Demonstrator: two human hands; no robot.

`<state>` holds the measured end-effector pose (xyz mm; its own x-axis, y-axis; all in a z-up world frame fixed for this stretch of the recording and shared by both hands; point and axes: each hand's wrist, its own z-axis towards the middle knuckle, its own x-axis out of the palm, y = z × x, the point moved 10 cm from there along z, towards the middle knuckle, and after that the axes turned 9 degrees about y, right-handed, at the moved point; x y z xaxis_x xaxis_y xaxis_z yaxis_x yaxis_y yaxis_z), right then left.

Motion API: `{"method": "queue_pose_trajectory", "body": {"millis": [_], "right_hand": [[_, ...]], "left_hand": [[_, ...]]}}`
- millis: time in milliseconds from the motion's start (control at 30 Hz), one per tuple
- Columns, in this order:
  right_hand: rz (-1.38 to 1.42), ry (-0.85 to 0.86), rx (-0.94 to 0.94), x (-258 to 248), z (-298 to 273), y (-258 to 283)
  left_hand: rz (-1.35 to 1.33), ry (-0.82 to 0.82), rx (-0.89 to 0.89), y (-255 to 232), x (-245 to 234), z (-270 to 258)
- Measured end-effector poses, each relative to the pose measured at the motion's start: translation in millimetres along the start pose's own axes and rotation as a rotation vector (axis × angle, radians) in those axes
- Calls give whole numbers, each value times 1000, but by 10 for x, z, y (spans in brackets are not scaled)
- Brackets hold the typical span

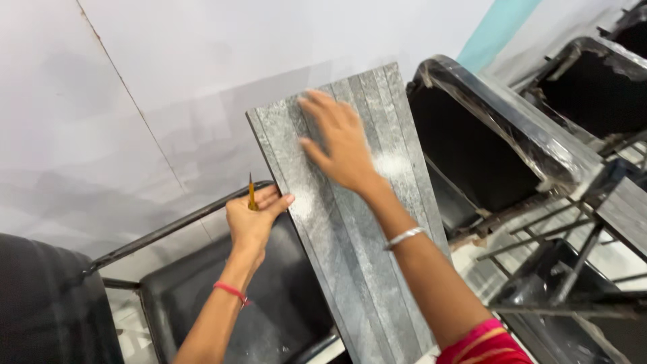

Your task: The person uses a screwdriver to attach a tabletop to a metal chair frame. They position the tabletop, align the frame, and tighten screws at multiple points to secure the assembly. The person then moves to another chair and repeats the process.

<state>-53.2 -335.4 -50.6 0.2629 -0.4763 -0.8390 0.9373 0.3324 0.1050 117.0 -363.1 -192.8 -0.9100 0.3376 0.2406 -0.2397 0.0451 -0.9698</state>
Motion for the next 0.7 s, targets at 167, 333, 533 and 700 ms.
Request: {"method": "queue_pose_trajectory", "body": {"millis": [167, 333, 533, 700], "right_hand": [[77, -430, 599, -169, -1045, -1484], [463, -198, 1187, 606, -2172, -2585], [630, -50, 1104, 1357, -2230, -3063], [725, 30, 1125, 1880, -2282, -3259]], "left_hand": [[41, -41, -10, 1, -23, 14], [131, -161, -131, 190, -146, 113], [214, -268, -269, 570, -360, 387], [238, -308, -313, 961, -545, 571]]}}
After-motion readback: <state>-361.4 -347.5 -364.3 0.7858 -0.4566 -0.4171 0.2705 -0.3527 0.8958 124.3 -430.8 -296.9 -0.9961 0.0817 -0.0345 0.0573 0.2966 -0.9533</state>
